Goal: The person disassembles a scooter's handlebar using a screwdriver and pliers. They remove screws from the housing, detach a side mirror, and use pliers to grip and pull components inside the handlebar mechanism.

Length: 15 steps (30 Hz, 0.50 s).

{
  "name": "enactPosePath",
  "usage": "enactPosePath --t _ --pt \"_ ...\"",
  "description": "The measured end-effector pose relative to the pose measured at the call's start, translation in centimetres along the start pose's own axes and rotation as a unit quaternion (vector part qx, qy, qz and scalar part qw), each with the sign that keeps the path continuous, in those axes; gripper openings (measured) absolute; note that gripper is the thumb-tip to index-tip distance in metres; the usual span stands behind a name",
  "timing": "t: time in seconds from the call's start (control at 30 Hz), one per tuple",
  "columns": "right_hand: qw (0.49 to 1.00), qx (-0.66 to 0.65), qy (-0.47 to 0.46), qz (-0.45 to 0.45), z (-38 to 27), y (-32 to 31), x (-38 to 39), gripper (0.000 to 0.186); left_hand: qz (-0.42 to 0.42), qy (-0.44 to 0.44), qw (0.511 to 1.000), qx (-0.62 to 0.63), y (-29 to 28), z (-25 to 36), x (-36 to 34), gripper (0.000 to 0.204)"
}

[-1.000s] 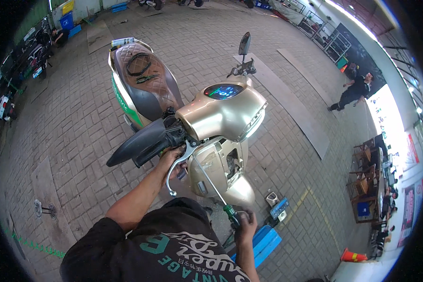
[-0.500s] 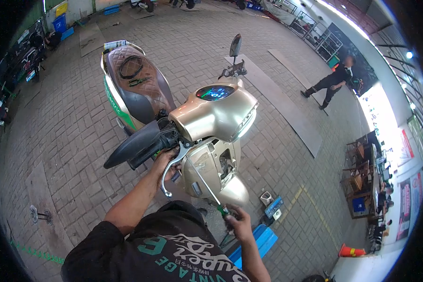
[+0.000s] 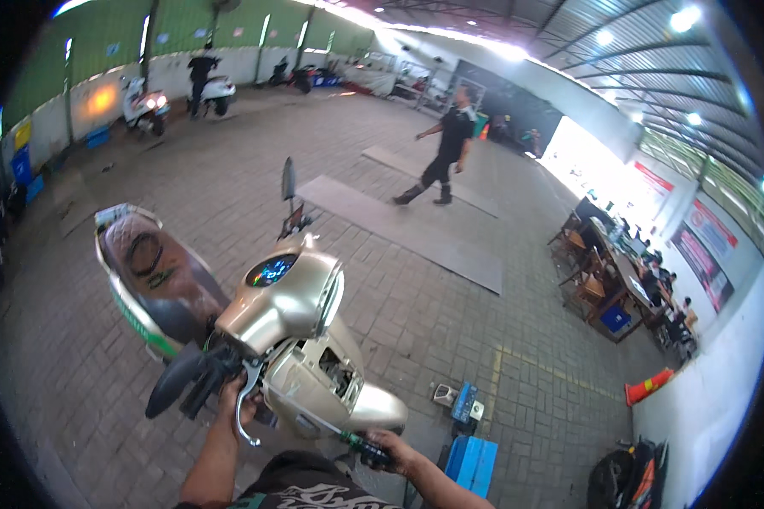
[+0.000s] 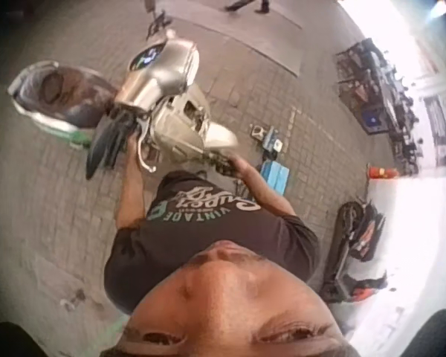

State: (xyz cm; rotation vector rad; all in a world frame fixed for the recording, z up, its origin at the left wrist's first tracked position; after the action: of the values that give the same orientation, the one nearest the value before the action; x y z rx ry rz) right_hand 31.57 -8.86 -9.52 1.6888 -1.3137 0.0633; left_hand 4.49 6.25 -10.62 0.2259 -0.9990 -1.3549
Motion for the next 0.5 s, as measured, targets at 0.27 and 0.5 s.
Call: enactPosePath --t 0.27,0.5 --pt "0.620 0.711 -0.258 0.209 -4.0 4.9 1.3 0.042 -0.072 -0.012 0.997 -0.002 -1.9 -0.4 -0.6 0.016" --pt "0.999 0.012 0.015 0.047 -0.4 2.7 0.8 0.035 -0.054 -0.034 0.998 0.012 -0.4 -0.9 -0.9 0.017"
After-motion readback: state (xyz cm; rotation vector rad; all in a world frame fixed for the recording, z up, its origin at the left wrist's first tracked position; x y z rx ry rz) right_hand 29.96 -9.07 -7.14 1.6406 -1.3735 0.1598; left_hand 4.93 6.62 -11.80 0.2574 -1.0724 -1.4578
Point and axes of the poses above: each hand's wrist, its own x-axis away from the middle knuckle, its own y-axis out of the palm, z = x × y, the point moved 7 cm from there along -x, towards the middle knuckle, and after that the axes turned 2 degrees about -x, right-handed, at the moved point
